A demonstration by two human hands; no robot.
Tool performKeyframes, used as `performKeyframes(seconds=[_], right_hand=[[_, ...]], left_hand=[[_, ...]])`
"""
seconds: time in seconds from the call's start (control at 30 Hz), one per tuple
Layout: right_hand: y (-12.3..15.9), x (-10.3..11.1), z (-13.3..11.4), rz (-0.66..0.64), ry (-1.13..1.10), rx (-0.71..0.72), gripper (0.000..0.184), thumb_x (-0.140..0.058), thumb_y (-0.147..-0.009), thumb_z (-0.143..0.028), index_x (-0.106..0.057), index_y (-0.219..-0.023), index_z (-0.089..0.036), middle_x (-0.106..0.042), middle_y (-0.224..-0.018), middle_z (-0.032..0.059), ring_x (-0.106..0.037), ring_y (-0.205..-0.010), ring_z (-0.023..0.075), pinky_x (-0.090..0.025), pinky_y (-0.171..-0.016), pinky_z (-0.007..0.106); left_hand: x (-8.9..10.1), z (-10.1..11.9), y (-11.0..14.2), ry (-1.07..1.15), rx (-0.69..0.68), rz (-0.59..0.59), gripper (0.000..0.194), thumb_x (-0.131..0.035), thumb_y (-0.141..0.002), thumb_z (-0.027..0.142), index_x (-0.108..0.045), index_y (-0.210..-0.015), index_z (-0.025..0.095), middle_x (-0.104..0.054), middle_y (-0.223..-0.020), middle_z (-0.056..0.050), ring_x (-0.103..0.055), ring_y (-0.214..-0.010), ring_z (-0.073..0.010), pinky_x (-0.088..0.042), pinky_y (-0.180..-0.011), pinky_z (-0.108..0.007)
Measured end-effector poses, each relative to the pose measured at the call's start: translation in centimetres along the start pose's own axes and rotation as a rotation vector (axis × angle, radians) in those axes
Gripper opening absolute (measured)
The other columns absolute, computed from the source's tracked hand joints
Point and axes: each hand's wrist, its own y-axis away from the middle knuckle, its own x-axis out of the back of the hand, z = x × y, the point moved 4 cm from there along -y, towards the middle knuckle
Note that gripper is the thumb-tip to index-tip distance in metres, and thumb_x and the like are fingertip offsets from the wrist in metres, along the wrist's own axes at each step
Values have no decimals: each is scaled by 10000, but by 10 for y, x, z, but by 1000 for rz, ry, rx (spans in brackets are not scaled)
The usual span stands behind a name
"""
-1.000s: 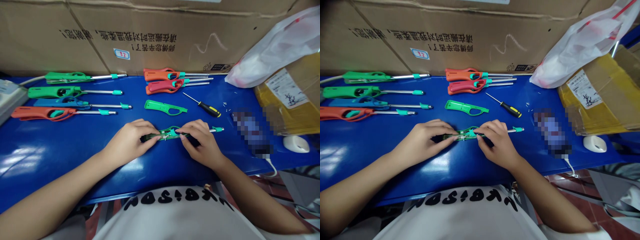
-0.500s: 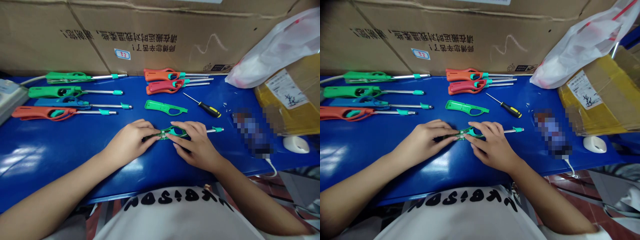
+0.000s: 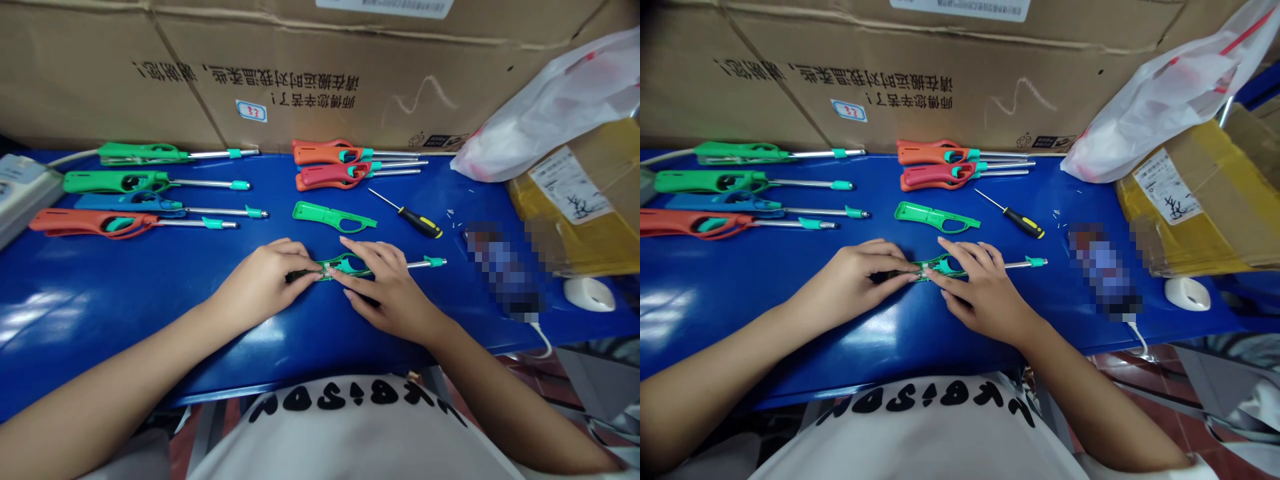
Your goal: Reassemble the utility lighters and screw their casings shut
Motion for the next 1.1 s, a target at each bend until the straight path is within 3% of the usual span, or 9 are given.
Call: performKeyframes(seconds=[0.27,0.43,0.6,0.7,0.9,1.1], right_hand=[[0,0,-1,-26,-11,-6,450,-546,-998,-244,-566,-1433,-361,-364,-1652,116,-433,-1443,306,-324,-1155,619],[6,9,11,163,-53,-97,506,-565,-982,-248,-502,-1480,-309,-521,-1540,107,-518,-1357,290,-379,-1121,564],[19,16,27,267,-14,-165,433,-596,-959,-217,-593,-1386,-289,-611,-1423,110,-567,-1279,296,-418,-1064,543],[23,16,25,230,15,-126,415,-607,-955,-203,-617,-1355,-315,-596,-1451,92,-562,-1287,291,-401,-1082,565],[24,10,13,36,100,-50,426,-588,-984,-243,-596,-1397,-346,-493,-1579,70,-470,-1399,312,-297,-1167,640],[23,10,13,23,114,-77,438,-573,-992,-250,-580,-1417,-355,-459,-1603,72,-465,-1401,320,-308,-1160,652]], left_hand=[[3,1,-1,3,5,-9,150,-651,-951,194,-785,-1015,176,-726,-896,-50,-686,-856,-189,-565,-799,-317],[4,1,-1,12,26,-29,160,-642,-956,203,-788,-1018,180,-734,-931,-60,-691,-879,-196,-569,-825,-333],[4,0,-1,7,28,-34,171,-636,-961,219,-788,-1030,184,-734,-938,-64,-691,-878,-198,-570,-806,-328],[3,1,-1,10,4,-22,171,-635,-969,227,-786,-1029,175,-729,-930,-61,-688,-863,-187,-564,-800,-316],[4,1,-1,-15,8,-32,176,-629,-974,242,-782,-1038,183,-728,-932,-59,-679,-869,-193,-560,-801,-327],[5,-1,-1,-31,18,-45,182,-625,-971,243,-782,-1046,189,-729,-948,-56,-684,-888,-195,-560,-810,-325]])
